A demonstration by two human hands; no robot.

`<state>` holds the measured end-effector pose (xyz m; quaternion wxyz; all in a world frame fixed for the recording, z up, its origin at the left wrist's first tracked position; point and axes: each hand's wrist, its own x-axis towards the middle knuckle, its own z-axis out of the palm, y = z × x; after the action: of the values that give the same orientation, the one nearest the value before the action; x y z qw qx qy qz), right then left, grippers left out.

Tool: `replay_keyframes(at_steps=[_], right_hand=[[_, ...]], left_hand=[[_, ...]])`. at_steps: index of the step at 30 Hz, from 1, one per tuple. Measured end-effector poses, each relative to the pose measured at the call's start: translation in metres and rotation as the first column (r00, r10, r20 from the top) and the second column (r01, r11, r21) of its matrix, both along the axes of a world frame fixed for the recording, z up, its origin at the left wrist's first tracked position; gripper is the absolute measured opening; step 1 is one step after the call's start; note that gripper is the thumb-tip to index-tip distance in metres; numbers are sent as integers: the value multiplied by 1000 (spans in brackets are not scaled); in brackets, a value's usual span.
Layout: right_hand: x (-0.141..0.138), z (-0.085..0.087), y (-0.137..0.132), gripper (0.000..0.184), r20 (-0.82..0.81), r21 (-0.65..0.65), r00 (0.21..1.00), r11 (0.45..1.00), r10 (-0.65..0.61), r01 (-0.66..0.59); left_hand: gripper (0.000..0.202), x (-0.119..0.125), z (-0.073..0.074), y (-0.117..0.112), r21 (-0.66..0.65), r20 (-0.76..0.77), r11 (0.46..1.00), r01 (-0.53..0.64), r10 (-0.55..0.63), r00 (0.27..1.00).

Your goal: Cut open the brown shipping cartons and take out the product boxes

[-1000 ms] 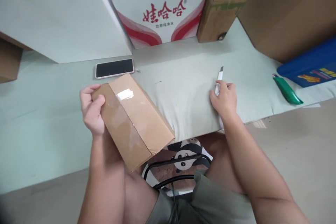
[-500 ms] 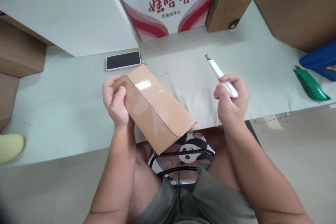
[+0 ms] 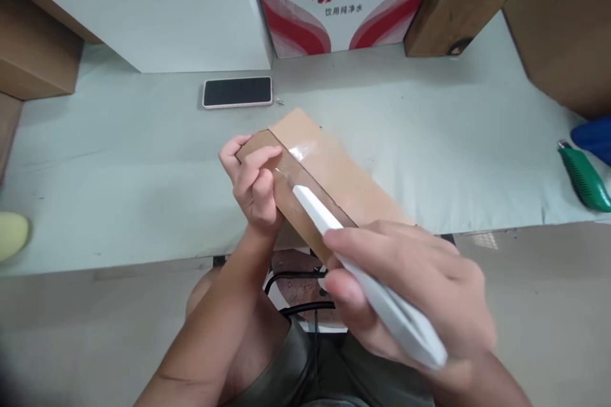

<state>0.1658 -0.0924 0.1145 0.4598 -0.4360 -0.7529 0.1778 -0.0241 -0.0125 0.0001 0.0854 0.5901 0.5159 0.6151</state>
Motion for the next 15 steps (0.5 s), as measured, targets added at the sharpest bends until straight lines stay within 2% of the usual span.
replay_keyframes(at_steps=[4,7,9,12,15], right_hand=[[-14,-6,4,30,117,-42,990,995,-81,86],[-15,-13,7,32,163,62,986,998,-25,15],[-15,-18,10,27,196,135,980,991,-27,1],[-18,-21,12,20,226,142,971,989,-81,49],[-22,-20,14,26,208,119,976,992,-67,43]], left_hand=[[48,3,-1,-3,-21,52,1000,13,-12,999],[47,3,-1,-2,-32,27,999,7,-6,1000],[43,3,-1,-2,-2,25,1000,10,-10,1000],[37,3,0,-2,0,32,1000,15,-15,999],[35,2,0,-2,-56,37,998,8,-6,999]])
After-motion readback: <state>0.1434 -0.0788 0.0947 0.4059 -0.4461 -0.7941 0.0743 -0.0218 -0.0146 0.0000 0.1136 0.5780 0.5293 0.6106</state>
